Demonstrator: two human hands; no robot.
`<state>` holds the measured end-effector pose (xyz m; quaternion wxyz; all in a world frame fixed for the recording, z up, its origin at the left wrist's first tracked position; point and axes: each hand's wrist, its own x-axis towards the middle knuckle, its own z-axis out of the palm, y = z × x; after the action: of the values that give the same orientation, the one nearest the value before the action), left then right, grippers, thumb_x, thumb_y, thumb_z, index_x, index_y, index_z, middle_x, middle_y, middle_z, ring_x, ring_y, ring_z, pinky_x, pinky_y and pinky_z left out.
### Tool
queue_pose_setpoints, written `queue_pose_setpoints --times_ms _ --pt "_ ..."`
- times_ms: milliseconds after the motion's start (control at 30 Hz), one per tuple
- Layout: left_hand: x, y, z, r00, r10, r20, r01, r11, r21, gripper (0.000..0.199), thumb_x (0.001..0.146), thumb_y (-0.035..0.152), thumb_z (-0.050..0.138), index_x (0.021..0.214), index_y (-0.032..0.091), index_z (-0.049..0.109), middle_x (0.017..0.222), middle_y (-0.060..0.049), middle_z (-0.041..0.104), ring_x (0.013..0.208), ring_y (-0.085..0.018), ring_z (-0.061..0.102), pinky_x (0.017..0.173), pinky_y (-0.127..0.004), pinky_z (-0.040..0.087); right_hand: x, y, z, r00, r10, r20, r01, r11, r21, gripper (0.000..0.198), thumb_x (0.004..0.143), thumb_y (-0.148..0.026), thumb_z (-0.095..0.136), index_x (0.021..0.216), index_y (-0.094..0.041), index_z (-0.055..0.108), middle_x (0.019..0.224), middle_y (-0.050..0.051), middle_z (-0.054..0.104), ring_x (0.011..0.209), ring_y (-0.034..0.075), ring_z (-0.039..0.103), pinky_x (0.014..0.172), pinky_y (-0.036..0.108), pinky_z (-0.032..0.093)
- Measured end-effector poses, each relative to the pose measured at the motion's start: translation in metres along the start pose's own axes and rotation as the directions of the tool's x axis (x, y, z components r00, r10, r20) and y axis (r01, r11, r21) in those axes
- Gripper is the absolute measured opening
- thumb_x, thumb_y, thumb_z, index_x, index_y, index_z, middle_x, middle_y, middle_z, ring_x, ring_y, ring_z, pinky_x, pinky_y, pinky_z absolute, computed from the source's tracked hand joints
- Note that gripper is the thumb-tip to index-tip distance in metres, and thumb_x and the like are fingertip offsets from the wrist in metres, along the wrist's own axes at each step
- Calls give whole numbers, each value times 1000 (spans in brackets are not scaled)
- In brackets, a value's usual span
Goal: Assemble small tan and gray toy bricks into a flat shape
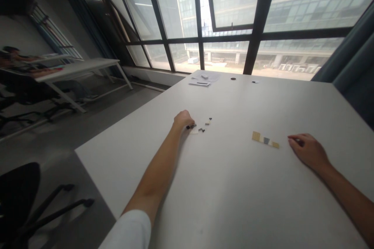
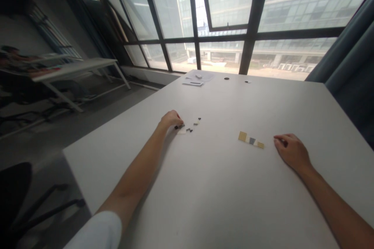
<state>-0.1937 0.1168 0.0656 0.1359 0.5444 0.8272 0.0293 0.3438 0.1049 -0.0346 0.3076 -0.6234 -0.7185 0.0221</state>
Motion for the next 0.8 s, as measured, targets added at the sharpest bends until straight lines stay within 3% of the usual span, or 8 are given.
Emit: queue_pose_setpoints --times_ms 200,333,433,500,600,667,800 --pt "-14 16 -17 988 126 -88 -133 988 -74 27 72 40 73 90 20 78 95 -8 77 87 -23 71 72 -27 52 2 -3 -2 999 40 -10 -39 996 75 34 81 -41 56 93 -17 77 89 9 68 71 20 61 72 35 49" --pt "-38 47 -24 930 326 -172 -344 934 -92 23 76 41 69 86 22 78 88 -5 77 81 -21 69 72 -28 51 11 -15 -21 985 170 4 -166 952 256 35 76 -40 59 93 -15 77 84 10 72 69 21 63 66 33 50" --pt "-62 72 -22 896 418 -148 -433 896 -96 23 76 42 71 87 23 78 88 -4 76 79 -20 69 73 -28 51 16 -38 -43 977 214 -18 -198 930 311 34 77 -41 61 93 -16 77 81 10 73 69 20 64 64 32 50" --pt "-79 88 -17 868 482 -122 -493 865 -92 23 77 42 71 88 23 78 91 -3 76 80 -20 68 75 -28 51 14 -63 -55 986 163 -25 -143 924 354 34 79 -42 62 96 -17 77 85 9 73 69 19 64 63 31 50" --pt "-103 108 -3 791 601 -116 -611 788 -80 23 77 43 72 90 25 78 94 -3 75 85 -20 67 78 -27 50 0 -106 -60 1000 0 9 -3 907 421 30 82 -42 63 98 -19 76 88 7 72 68 16 61 63 30 50" --pt "-118 118 8 735 670 -104 -677 733 -66 24 76 44 72 91 26 77 96 -2 75 87 -21 66 78 -28 50 -13 -130 -54 989 -127 80 78 889 451 28 84 -39 64 102 -20 75 91 6 69 69 16 59 62 30 49" --pt "-138 130 25 636 771 -43 -772 634 -39 24 75 45 72 91 28 78 94 -2 74 86 -21 66 76 -29 49 -39 -155 -31 957 -233 172 114 849 517 30 80 -30 72 109 -21 73 94 5 66 71 15 57 67 30 50"
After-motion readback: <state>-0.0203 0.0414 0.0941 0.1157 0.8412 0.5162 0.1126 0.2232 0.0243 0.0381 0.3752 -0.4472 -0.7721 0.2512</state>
